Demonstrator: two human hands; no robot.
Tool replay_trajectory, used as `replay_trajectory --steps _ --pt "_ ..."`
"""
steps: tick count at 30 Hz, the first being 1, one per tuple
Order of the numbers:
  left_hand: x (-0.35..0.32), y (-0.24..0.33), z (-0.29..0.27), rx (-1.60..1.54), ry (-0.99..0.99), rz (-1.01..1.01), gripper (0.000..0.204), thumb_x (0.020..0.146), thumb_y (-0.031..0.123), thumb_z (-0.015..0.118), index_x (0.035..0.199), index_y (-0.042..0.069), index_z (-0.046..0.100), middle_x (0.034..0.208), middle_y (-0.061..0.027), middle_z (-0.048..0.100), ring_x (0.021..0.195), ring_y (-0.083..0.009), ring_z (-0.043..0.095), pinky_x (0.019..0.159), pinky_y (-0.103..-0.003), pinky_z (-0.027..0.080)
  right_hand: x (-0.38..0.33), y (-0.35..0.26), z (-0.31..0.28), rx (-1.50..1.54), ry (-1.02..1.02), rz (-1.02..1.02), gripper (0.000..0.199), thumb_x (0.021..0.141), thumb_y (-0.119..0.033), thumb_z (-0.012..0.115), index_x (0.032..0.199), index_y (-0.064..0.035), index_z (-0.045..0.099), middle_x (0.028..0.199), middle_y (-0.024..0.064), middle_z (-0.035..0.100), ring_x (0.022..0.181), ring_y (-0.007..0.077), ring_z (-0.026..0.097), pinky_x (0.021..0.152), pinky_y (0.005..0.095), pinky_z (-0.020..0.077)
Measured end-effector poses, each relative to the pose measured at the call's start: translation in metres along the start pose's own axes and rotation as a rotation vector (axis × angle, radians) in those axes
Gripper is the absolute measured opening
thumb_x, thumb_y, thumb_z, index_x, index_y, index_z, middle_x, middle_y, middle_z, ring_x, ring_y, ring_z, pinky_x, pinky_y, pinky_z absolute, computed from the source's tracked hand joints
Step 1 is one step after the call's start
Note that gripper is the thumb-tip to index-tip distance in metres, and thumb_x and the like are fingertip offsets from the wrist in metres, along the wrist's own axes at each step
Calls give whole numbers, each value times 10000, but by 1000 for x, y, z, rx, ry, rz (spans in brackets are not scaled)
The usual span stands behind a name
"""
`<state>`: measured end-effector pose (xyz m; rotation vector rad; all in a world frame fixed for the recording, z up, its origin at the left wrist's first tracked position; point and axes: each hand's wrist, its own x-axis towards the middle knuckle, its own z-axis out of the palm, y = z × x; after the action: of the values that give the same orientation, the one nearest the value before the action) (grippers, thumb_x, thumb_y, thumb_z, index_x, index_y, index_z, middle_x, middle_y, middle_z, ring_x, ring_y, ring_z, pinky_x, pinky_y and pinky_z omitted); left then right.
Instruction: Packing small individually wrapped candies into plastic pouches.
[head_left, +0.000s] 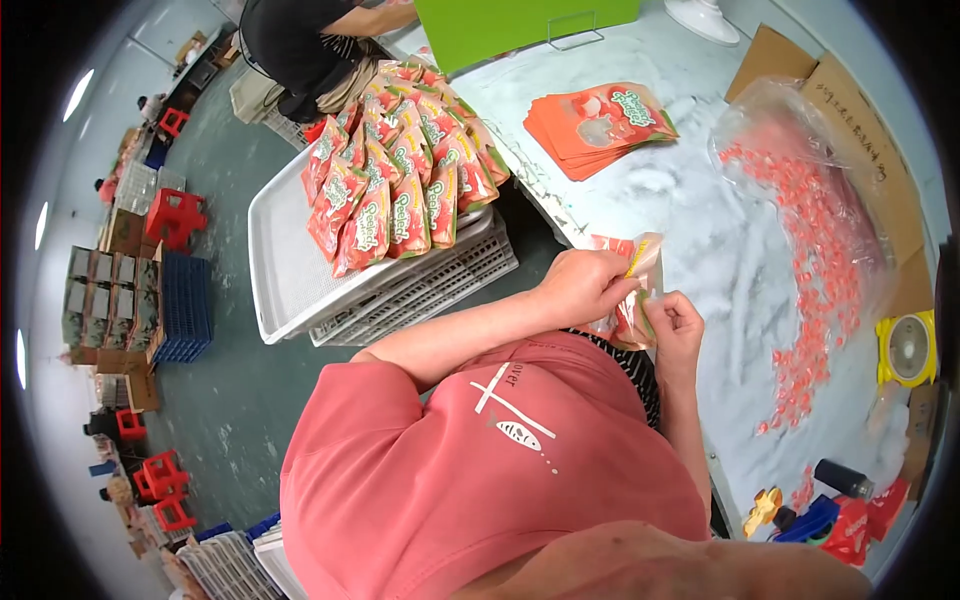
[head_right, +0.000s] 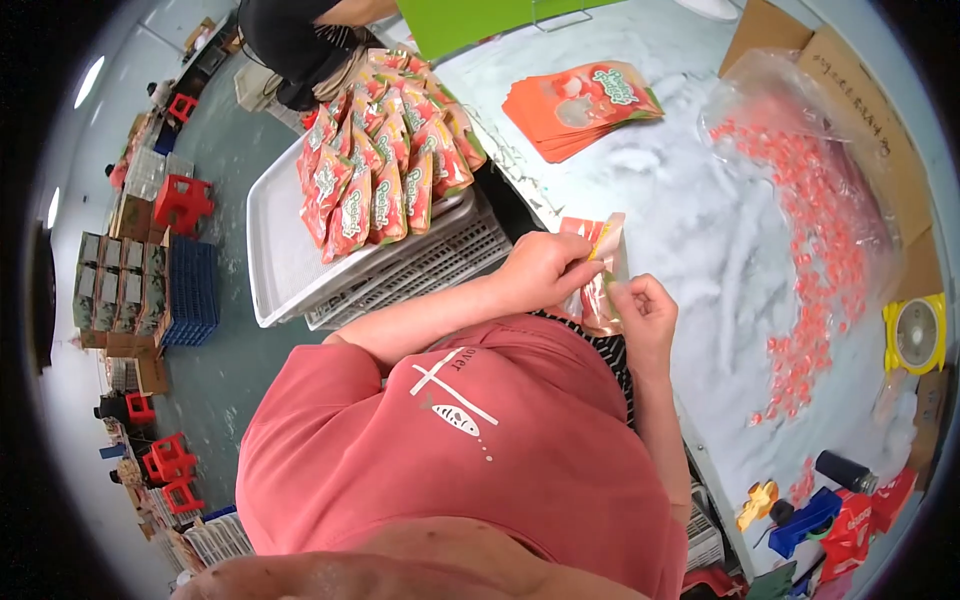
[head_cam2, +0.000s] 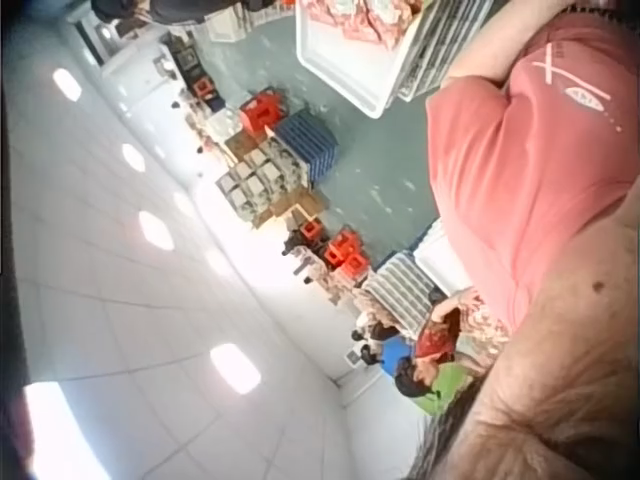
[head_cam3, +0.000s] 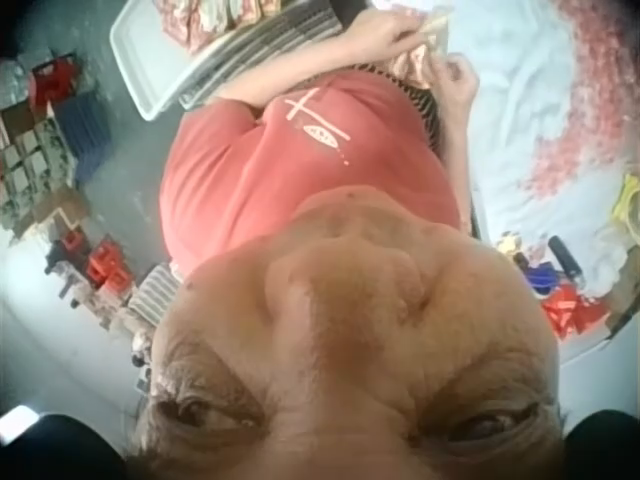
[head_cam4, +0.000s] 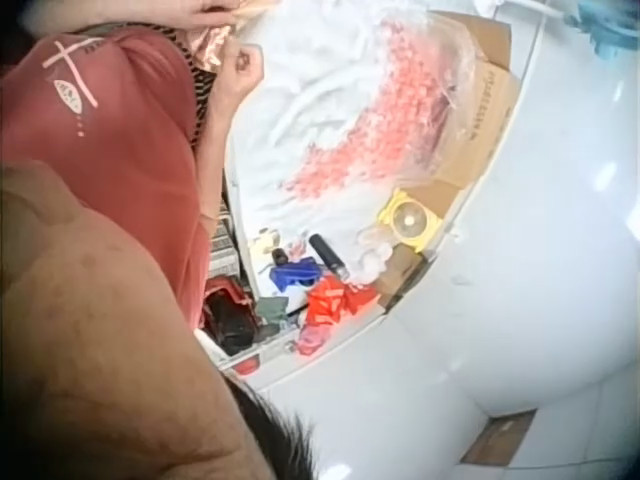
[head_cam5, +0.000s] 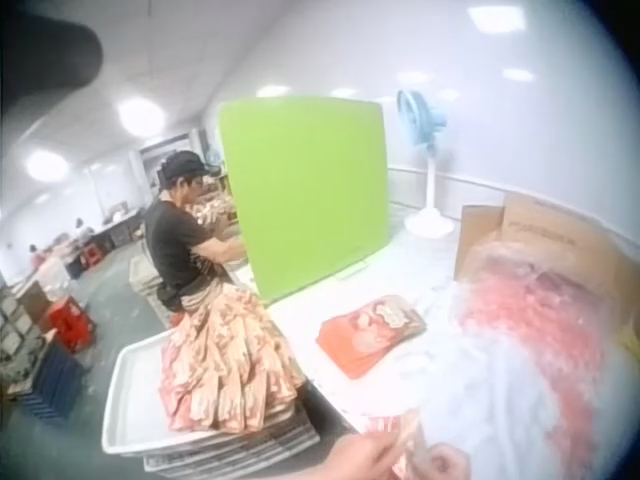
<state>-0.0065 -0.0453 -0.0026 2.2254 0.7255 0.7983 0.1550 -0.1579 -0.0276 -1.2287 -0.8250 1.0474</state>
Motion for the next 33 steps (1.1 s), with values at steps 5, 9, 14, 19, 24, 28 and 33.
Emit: replay_trajectory --steps 5,9,14,19,24,28,33 --pt "-6 -2 3 46 -29 5 213 855 212 668 744 35 624 712 -166 648 662 -369 637 573 -454 490 -3 12 -10 33 111 10 149 945 -69 648 811 -40 591 760 -24 632 668 12 544 605 187 426" --pt "-15 -3 6 67 -8 12 245 851 240 693 745 37 606 692 -153 632 639 -358 629 559 -434 484 -6 16 -11 -112 96 -43 102 935 -40 645 844 -12 608 760 -18 628 693 18 554 622 195 441" --pt "-17 13 5 -69 -21 -79 384 768 352 812 707 69 561 612 -69 595 548 -233 600 518 -357 465 -3 22 5 -417 -4 -303 92 846 47 632 932 16 619 773 26 627 720 45 580 664 225 482" --pt "-21 0 12 -58 -67 -118 344 800 301 772 706 49 558 623 -101 606 569 -273 613 529 -382 467 -4 26 13 -173 -68 -79 110 851 69 614 950 24 602 817 24 636 730 39 584 661 207 475" --pt "-25 -21 23 -42 -51 14 263 841 192 714 698 16 581 594 -119 581 554 -251 611 529 -364 466 3 36 11 -31 -6 -64 153 892 82 592 1017 2 552 891 25 617 782 43 599 666 167 465" --pt "-21 -27 20 -149 -105 -117 216 844 137 662 699 7 568 580 -133 551 529 -279 559 522 -368 444 7 40 4 -107 154 -154 162 893 55 608 1029 -2 541 889 4 590 774 37 564 652 201 456" --pt "-23 -22 22 -161 48 -127 159 804 95 643 695 19 557 577 -132 522 500 -286 492 503 -361 418 10 28 12 -984 341 -947 240 808 75 633 1011 -44 584 918 70 559 719 196 568 646 277 481"
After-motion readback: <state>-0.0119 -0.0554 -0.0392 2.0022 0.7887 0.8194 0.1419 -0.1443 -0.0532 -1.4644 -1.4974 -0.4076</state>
